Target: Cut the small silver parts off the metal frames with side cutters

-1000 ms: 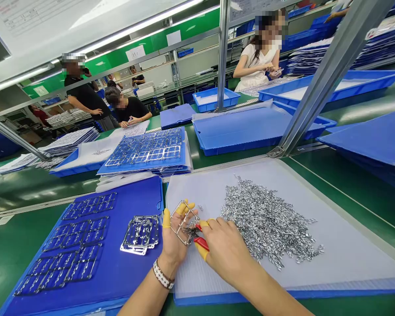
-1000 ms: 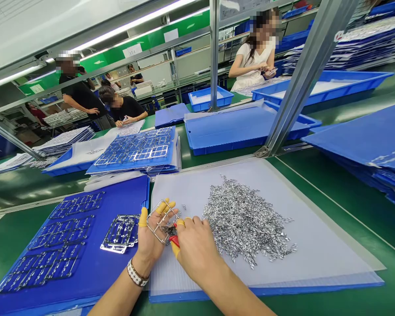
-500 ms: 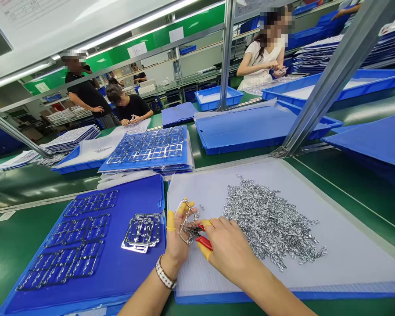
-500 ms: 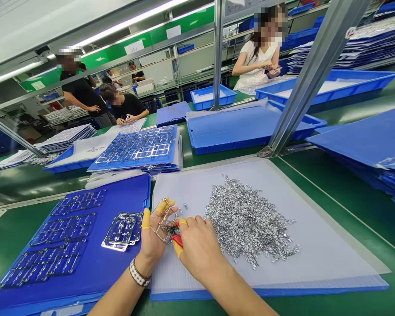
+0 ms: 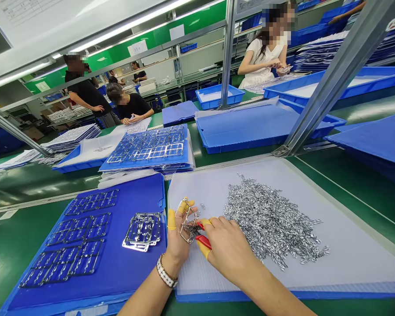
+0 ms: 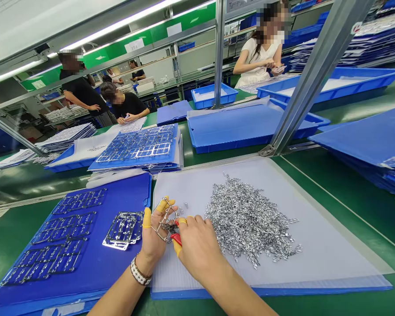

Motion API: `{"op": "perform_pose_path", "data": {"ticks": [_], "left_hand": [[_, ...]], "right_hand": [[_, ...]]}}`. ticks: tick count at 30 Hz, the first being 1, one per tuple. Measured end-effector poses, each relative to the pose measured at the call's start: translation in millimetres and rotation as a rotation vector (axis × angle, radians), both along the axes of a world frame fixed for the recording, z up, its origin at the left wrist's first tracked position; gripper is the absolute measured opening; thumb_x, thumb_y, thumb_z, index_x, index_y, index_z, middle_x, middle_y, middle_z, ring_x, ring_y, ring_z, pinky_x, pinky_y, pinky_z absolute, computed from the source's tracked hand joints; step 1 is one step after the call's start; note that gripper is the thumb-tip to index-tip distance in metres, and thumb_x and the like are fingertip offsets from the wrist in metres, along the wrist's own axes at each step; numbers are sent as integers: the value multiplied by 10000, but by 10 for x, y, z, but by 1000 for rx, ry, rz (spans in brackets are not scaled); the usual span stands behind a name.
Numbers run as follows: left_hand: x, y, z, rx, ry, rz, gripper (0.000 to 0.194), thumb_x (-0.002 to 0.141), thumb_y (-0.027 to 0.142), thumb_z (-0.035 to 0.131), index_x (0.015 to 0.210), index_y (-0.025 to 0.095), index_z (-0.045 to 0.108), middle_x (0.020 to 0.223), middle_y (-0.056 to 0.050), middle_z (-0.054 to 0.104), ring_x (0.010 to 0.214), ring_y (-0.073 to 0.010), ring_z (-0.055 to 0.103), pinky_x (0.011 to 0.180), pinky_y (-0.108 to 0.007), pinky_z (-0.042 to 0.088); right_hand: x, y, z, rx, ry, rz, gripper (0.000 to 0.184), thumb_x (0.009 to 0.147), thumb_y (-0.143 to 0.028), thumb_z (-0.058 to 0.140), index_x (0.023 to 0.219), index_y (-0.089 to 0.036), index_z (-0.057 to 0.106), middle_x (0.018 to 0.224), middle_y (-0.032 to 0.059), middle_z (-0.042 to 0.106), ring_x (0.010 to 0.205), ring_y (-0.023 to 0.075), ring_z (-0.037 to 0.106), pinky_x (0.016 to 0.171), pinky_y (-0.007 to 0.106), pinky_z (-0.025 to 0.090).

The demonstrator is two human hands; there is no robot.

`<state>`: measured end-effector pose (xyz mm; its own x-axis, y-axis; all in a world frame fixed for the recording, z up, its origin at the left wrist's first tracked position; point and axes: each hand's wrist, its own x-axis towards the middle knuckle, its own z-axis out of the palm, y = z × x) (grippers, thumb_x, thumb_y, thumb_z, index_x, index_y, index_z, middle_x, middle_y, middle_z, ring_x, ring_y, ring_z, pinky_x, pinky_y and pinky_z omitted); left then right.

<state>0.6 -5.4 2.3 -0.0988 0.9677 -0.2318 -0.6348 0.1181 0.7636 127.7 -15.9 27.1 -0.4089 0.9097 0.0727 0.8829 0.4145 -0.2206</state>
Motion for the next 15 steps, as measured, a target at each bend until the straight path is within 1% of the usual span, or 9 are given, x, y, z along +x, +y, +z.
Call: {"op": "perform_pose_path", "data": {"ticks": [3, 7, 11, 15], "left_hand": [[-4, 3, 6, -3, -19, -5, 600, 761, 647, 520, 1138, 191, 623, 1165, -111, 611, 1004, -241, 576, 765, -319, 472], [-6, 6, -10, -20, 0, 23, 590, 763, 639, 525, 1135, 192, 625, 1224, -112, 582, 1049, -238, 554, 739, -293, 467], [-2, 0, -37, -10, -15, 1, 612, 778, 662, 478, 1158, 202, 616, 1232, -102, 578, 1025, -222, 558, 738, -287, 465], [-17, -8, -35, 5, -17, -18, 611, 783, 660, 471, 1162, 203, 617, 1241, -99, 570, 1060, -232, 542, 752, -291, 463]], "right_hand": [[-2, 2, 0, -7, 12, 8, 275, 833, -281, 508, 1079, -200, 598, 933, 78, 651, 910, 275, 568, 760, 400, 353], [-15, 2, 7, -11, 2, 8, 236, 837, -286, 515, 1038, -202, 604, 928, 82, 651, 917, 271, 569, 763, 387, 353], [-28, -1, 40, -24, -58, 8, 201, 834, -237, 516, 1008, -202, 610, 906, 80, 651, 886, 266, 583, 740, 378, 365], [-31, 12, 48, -23, -67, 23, 190, 822, -219, 529, 989, -202, 619, 878, 75, 655, 850, 253, 601, 706, 356, 386]]}}
